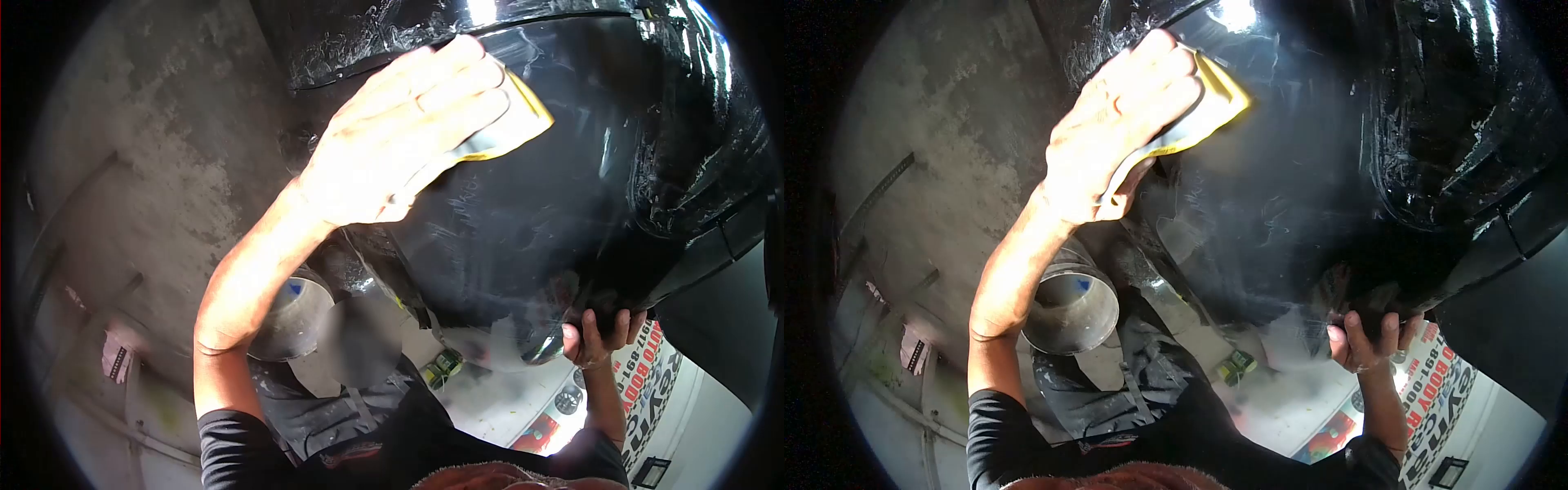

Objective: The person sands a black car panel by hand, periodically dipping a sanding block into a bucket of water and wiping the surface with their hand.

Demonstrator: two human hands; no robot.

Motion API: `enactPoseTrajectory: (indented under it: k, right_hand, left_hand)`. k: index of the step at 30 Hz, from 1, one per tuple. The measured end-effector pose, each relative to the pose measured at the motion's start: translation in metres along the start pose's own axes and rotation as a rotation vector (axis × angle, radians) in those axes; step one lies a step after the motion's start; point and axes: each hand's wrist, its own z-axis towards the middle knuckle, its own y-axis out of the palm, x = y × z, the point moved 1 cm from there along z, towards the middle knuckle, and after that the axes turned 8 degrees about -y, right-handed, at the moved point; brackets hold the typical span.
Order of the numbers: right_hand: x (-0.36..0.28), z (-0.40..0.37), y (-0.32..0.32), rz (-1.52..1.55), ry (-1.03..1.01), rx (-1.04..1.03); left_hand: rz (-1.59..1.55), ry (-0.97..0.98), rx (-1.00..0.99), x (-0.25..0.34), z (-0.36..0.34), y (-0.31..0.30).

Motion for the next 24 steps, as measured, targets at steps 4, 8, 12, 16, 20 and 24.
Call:
enactPoseTrajectory:
  k: [4,8,12,16,20,24]
  right_hand:
    - [0.004,-0.005,-0.001,-0.008,-0.009,0.004]
    - [0.002,-0.003,0.002,-0.023,-0.030,0.022]
    - [0.003,-0.002,0.002,-0.008,-0.010,0.027]
    - [-0.002,0.004,0.001,-0.003,-0.015,0.032]
    - [-0.001,0.009,0.004,-0.021,-0.018,0.047]
    - [-0.002,0.006,0.002,0.009,-0.005,0.027]
  left_hand:
    - [0.105,0.071,0.134,0.019,0.032,0.025]
    - [0.001,-0.239,0.152,0.045,-0.024,0.039]
    - [-0.060,-0.343,0.335,0.053,-0.033,0.052]
    - [-0.081,-0.429,0.337,0.062,-0.034,0.039]
    - [-0.063,-0.458,0.370,0.064,-0.046,0.051]
    - [0.074,-0.407,0.489,0.048,-0.012,0.051]
